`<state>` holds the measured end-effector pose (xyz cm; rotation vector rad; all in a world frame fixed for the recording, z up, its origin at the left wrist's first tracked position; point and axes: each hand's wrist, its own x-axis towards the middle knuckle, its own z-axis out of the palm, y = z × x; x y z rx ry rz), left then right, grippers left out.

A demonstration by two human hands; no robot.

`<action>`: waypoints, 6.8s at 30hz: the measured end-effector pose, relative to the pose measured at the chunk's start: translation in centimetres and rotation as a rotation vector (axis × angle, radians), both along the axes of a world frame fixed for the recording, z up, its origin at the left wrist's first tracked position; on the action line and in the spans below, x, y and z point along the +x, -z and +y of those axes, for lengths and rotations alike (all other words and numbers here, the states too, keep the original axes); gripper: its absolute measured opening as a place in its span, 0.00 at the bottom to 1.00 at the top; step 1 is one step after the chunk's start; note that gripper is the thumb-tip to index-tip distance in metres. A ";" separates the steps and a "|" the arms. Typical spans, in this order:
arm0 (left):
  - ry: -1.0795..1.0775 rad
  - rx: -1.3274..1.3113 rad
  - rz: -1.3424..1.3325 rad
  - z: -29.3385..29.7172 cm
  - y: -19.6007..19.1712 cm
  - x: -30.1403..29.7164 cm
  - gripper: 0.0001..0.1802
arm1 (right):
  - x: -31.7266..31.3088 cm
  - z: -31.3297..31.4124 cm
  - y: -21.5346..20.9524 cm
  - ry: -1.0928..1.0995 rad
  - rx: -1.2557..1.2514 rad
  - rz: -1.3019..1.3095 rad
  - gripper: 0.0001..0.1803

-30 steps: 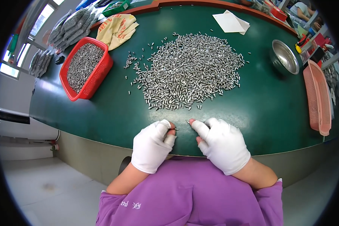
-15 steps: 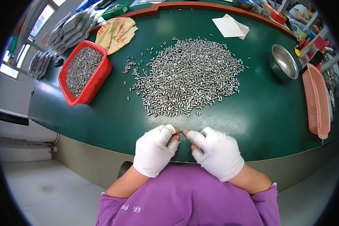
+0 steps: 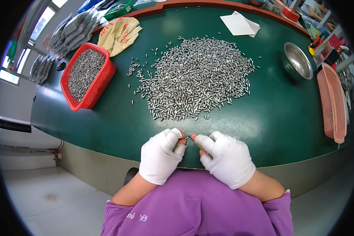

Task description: Inspecting and sorting a large quantity of small metal hardware components at a workbench using a utility knife for manipulation.

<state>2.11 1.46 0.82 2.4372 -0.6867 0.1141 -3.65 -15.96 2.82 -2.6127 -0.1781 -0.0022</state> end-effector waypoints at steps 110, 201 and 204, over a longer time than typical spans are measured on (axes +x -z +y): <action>0.133 -1.208 1.324 -0.3 0.8 1.4 0.11 | 5.6 -3.3 0.9 -0.308 0.351 -0.459 0.09; -0.099 0.017 0.115 1.1 0.6 -1.5 0.10 | 3.4 -0.6 1.2 -0.191 0.258 0.067 0.09; -0.093 0.018 0.100 1.0 0.5 -1.4 0.10 | 3.6 -0.6 1.2 -0.190 0.265 0.096 0.09</action>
